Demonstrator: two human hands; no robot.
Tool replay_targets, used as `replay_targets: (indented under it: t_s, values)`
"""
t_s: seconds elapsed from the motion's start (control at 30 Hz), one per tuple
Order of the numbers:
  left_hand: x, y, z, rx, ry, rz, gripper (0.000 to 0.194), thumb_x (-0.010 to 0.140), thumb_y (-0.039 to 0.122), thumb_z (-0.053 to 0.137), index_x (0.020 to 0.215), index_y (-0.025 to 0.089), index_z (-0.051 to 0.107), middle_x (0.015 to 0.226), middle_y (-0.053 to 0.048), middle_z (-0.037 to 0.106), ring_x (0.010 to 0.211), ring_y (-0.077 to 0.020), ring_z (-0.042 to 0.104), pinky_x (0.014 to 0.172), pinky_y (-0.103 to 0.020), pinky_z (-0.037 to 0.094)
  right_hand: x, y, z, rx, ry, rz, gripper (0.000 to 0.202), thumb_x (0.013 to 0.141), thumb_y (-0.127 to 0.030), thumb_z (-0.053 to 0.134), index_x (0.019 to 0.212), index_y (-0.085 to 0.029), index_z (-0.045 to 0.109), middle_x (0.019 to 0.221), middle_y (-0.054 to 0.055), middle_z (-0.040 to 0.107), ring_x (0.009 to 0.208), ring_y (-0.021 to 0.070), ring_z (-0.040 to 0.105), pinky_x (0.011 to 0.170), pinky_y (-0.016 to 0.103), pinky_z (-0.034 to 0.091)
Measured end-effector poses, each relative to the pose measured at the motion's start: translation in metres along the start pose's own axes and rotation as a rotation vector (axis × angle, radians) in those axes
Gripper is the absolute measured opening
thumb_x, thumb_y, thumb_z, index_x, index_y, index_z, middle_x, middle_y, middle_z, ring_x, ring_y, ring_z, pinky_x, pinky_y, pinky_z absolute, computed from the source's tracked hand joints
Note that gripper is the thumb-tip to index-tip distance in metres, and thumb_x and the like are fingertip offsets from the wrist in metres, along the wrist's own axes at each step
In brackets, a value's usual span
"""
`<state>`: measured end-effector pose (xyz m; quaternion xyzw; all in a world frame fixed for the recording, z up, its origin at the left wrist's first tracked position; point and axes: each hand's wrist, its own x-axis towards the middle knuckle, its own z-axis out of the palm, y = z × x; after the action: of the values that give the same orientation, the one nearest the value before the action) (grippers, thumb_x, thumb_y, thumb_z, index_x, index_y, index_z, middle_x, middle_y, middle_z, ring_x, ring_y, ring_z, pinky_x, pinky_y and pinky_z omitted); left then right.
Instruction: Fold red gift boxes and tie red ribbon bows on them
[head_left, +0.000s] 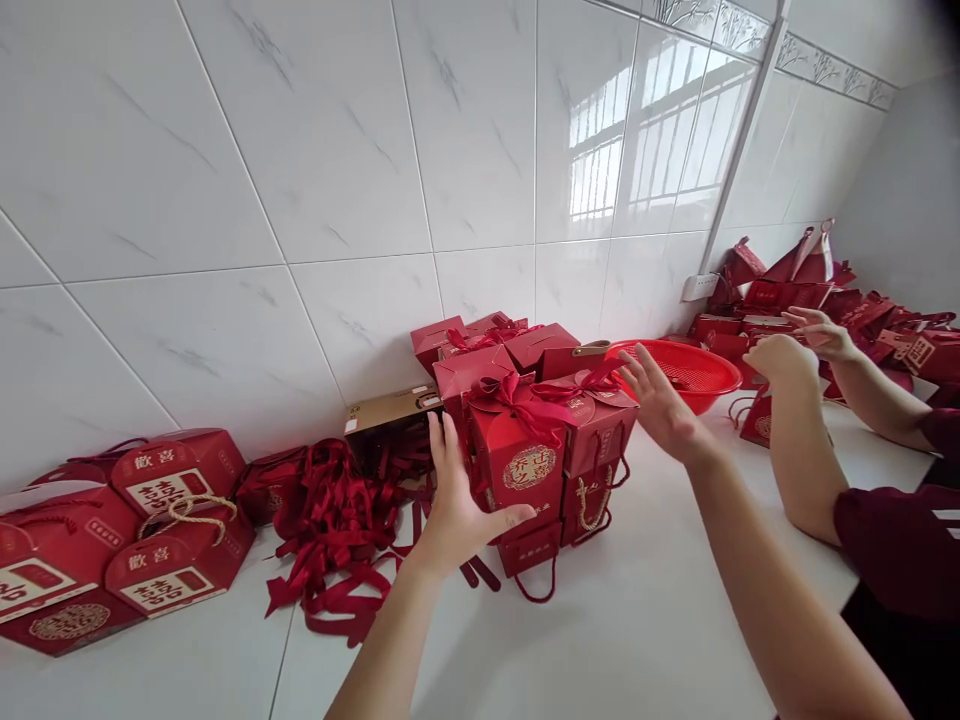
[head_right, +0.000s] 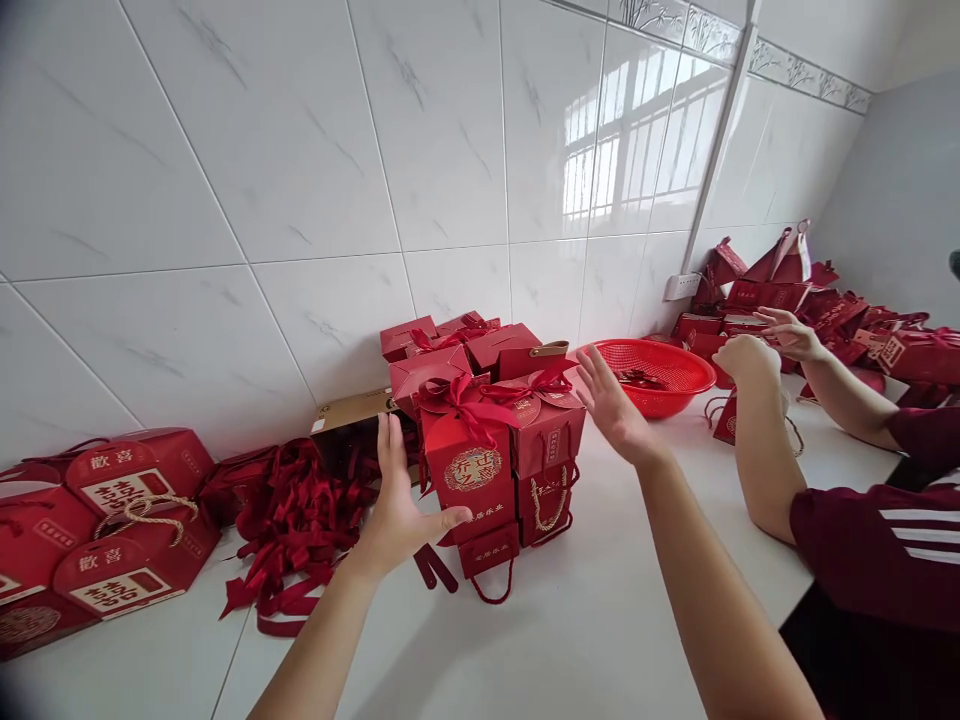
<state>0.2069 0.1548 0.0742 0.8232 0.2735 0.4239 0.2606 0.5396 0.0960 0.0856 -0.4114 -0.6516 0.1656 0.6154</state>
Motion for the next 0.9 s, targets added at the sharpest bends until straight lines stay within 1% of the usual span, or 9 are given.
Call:
replay_targets:
  t_s: [0.07,0.17,0.23,0.3,0.37,0.5,0.63,0.8,0.9]
  values:
    - [-0.001,-0.006,0.011,0.015,0.096,0.082,0.134,0.065,0.051,0.082,0.150,0.036,-0.020,0.159,-0.008,-0.029,0.146,-0.0379,-0.019,0.116,-0.063,0.014,-0.018,0.006,0.014,-0.078,0.011,-0.059,0.128,0.056,-0.092,0.053,0.154,-0.032,-0.005,0.163,0.011,0.010,0.149,0.0328,0.015,0.111,0.060,0.030]
    - [-0.018,-0.021,0.030,0.078,0.322,0.236,0.110,0.081,0.041,0.070,0.154,0.026,-0.012,0.162,-0.013,-0.018,0.149,-0.0353,-0.011,0.118,-0.060,0.011,-0.054,0.021,0.041,-0.352,0.328,-0.177,0.113,0.078,-0.080,0.046,0.151,-0.027,-0.021,0.162,0.017,0.002,0.150,0.0338,0.004,0.109,0.068,0.023]
    - [-0.032,-0.032,0.041,0.230,0.419,0.397,0.096,0.086,0.030,0.061,0.155,0.019,-0.006,0.163,-0.014,-0.014,0.150,-0.0336,-0.006,0.118,-0.056,0.014,-0.080,0.032,0.059,-0.618,0.492,-0.269,0.089,0.093,-0.061,0.037,0.152,-0.023,-0.018,0.162,0.016,-0.006,0.150,0.0344,-0.003,0.109,0.072,0.016]
    - [-0.042,-0.041,0.049,0.395,0.436,0.572,0.093,0.085,0.025,0.060,0.156,0.021,0.000,0.164,-0.010,-0.013,0.150,-0.0309,-0.005,0.120,-0.052,0.015,-0.102,0.040,0.076,-0.771,0.487,-0.318,0.075,0.097,-0.041,0.034,0.154,-0.025,-0.011,0.163,0.010,-0.010,0.150,0.0337,-0.007,0.110,0.072,0.010]
    - [-0.047,-0.045,0.056,0.485,0.428,0.679,0.092,0.083,0.025,0.062,0.155,0.026,0.006,0.164,-0.003,-0.011,0.150,-0.0276,-0.007,0.121,-0.048,0.011,-0.113,0.043,0.090,-0.850,0.437,-0.344,0.076,0.094,-0.029,0.038,0.155,-0.027,-0.007,0.163,0.005,-0.012,0.149,0.0328,-0.011,0.110,0.073,0.004]
    - [-0.043,-0.036,0.070,0.605,0.431,0.723,0.081,0.083,0.020,0.056,0.154,0.018,0.018,0.164,-0.001,-0.008,0.151,-0.0235,-0.007,0.123,-0.043,0.009,-0.104,0.038,0.116,-0.977,0.432,-0.367,0.083,0.090,-0.020,0.042,0.155,-0.019,-0.009,0.162,0.008,-0.015,0.148,0.0332,-0.018,0.107,0.074,-0.009]
    - [-0.029,-0.018,0.079,0.705,0.427,0.690,0.076,0.084,0.018,0.055,0.153,0.013,0.023,0.163,-0.001,-0.001,0.151,-0.0226,-0.006,0.123,-0.045,-0.001,-0.081,0.037,0.131,-1.040,0.470,-0.386,0.082,0.090,-0.018,0.040,0.155,-0.017,-0.009,0.162,0.009,-0.016,0.148,0.0318,-0.018,0.108,0.073,-0.007]
    - [-0.011,-0.012,0.082,0.767,0.398,0.588,0.069,0.085,0.023,0.058,0.149,0.018,0.033,0.148,-0.007,0.047,0.151,-0.0217,0.001,0.122,-0.051,0.000,-0.065,0.047,0.135,-1.081,0.496,-0.408,0.079,0.090,-0.019,0.040,0.156,-0.021,-0.003,0.163,0.009,-0.013,0.149,0.0317,-0.011,0.111,0.071,0.004]
    - [-0.006,-0.016,0.083,0.780,0.407,0.585,0.071,0.085,0.024,0.057,0.150,0.018,0.030,0.139,-0.009,0.057,0.151,-0.0211,0.001,0.121,-0.052,0.004,-0.062,0.054,0.137,-1.086,0.508,-0.426,0.079,0.089,-0.019,0.042,0.156,-0.021,0.000,0.163,0.009,-0.012,0.149,0.0325,-0.008,0.112,0.071,0.008]
